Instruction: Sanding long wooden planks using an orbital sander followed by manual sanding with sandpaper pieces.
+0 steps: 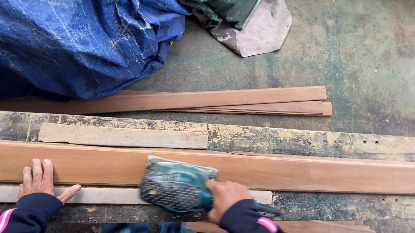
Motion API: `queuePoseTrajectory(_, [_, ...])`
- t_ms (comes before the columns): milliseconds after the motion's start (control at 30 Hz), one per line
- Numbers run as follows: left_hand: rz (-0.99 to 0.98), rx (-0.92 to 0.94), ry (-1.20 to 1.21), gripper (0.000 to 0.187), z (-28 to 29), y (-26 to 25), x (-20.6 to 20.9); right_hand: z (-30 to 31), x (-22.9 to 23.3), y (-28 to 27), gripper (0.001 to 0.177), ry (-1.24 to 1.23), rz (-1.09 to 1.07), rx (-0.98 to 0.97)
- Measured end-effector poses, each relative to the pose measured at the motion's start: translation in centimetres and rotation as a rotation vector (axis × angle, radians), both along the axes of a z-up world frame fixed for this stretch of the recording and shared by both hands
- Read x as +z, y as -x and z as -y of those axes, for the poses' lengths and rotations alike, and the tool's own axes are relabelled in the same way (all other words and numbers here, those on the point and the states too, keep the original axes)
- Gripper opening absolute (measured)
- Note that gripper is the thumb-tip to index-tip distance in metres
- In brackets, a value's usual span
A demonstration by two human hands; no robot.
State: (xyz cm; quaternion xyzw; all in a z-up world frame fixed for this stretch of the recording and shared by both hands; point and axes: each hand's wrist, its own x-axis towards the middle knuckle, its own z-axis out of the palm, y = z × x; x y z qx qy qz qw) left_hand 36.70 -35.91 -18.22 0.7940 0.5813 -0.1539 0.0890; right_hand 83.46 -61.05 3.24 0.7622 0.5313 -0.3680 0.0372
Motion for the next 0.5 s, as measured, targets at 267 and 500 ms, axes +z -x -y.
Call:
queuePoseTrajectory(267, [-0.052,0.005,0.041,0.136,-0.1,-0.2,0.4,10.6,-1.6,-11.8,0.041,0.17,0.139,-0.184])
queuePoseTrajectory(500, [-0.043,0.0,0.056,0.137,-0.1,-0.4,0.8,19.8,-3.5,-22.0,0.061,0.232,0.283,-0.294])
